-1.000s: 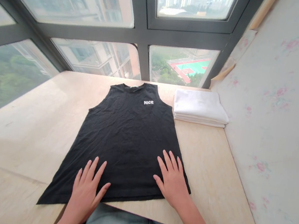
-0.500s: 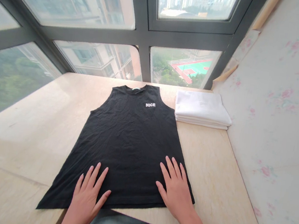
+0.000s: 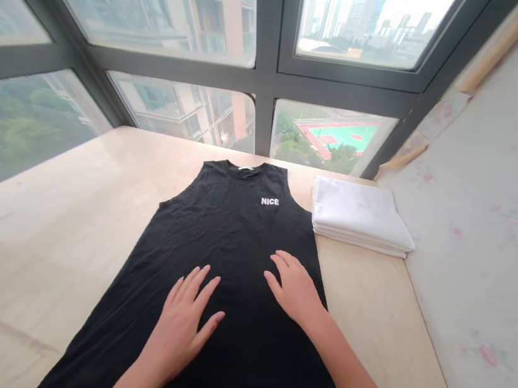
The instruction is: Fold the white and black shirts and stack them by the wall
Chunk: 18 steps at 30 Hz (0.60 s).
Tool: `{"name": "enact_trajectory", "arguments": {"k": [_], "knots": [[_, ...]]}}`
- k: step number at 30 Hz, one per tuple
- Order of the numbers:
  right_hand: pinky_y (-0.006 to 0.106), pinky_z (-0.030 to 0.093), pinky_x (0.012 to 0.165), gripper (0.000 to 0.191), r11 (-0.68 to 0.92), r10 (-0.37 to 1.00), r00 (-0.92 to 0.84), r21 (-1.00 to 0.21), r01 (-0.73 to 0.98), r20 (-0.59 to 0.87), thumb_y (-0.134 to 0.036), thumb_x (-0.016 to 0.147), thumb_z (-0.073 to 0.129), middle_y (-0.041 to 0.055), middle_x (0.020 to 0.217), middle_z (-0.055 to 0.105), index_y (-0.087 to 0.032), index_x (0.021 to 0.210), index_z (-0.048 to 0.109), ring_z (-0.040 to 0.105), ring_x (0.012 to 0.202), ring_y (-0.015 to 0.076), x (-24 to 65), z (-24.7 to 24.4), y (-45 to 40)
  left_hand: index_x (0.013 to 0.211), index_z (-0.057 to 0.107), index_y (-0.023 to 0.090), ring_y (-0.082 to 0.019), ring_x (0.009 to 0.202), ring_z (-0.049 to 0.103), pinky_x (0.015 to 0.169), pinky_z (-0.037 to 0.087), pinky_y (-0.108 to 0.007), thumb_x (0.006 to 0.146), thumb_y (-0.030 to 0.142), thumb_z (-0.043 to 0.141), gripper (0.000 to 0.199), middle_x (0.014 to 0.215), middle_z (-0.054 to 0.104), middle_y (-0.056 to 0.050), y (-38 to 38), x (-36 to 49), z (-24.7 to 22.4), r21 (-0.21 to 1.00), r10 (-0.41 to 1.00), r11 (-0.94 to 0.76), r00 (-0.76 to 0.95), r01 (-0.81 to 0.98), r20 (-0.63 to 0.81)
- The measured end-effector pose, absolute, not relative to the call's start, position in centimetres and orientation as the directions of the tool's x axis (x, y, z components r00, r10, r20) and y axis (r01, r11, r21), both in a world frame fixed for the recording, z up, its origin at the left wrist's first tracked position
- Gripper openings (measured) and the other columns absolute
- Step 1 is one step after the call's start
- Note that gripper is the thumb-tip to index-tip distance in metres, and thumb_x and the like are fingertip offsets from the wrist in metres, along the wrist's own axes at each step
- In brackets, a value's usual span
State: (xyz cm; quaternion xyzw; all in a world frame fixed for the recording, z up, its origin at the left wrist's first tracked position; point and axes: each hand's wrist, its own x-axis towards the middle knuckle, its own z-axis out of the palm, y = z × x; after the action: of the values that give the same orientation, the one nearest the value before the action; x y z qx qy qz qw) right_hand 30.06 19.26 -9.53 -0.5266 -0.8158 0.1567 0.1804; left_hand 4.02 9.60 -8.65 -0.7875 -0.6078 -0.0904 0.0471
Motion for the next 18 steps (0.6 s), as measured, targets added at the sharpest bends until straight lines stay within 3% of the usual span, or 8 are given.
{"name": "enact_trajectory", "arguments": {"k": [7, 13, 18], "knots": [[0.048, 0.036, 0.115, 0.051, 0.444, 0.895, -0.426, -0.34, 0.829, 0.129, -0.039, 0.097, 0.048, 0.0192, 0.151, 0.044, -0.011, 0.14, 0.053, 0.04, 0.142, 0.0303, 22.5, -12.3, 34.9, 0.152, 0.038, 0.024, -0.037, 0.145, 0.033, 0.111, 0.035, -0.059, 0.091, 0.044, 0.052, 0.066, 0.159, 0.036, -0.012, 9.5, 6.0, -12.2, 0.005, 0.944, -0.258, 0.251, 0.966, 0.216], [0.045, 0.028, 0.119, 0.051, 0.479, 0.877, -0.459, -0.324, 0.815, 0.143, -0.035, 0.101, 0.041, 0.0177, 0.153, 0.041, -0.008, 0.143, 0.048, 0.035, 0.143, 0.0286, 16.5, -11.5, 47.3, 0.146, 0.048, 0.026, -0.038, 0.139, 0.041, 0.104, 0.039, -0.059, 0.084, 0.052, 0.056, 0.067, 0.154, 0.044, -0.012, 9.8, 5.9, -13.4, 0.035, 0.939, -0.214, 0.195, 0.976, 0.284], [0.042, 0.027, 0.118, 0.049, 0.498, 0.862, -0.502, -0.308, 0.81, 0.073, -0.034, 0.104, 0.034, 0.0189, 0.151, 0.043, -0.005, 0.139, 0.051, 0.037, 0.142, 0.0277, 13.2, -12.1, 50.9, 0.143, 0.051, 0.026, -0.037, 0.134, 0.046, 0.099, 0.041, -0.058, 0.08, 0.057, 0.057, 0.07, 0.149, 0.05, -0.013, 10.0, 5.8, -15.1, 0.048, 0.927, -0.228, 0.202, 0.972, 0.317]]}}
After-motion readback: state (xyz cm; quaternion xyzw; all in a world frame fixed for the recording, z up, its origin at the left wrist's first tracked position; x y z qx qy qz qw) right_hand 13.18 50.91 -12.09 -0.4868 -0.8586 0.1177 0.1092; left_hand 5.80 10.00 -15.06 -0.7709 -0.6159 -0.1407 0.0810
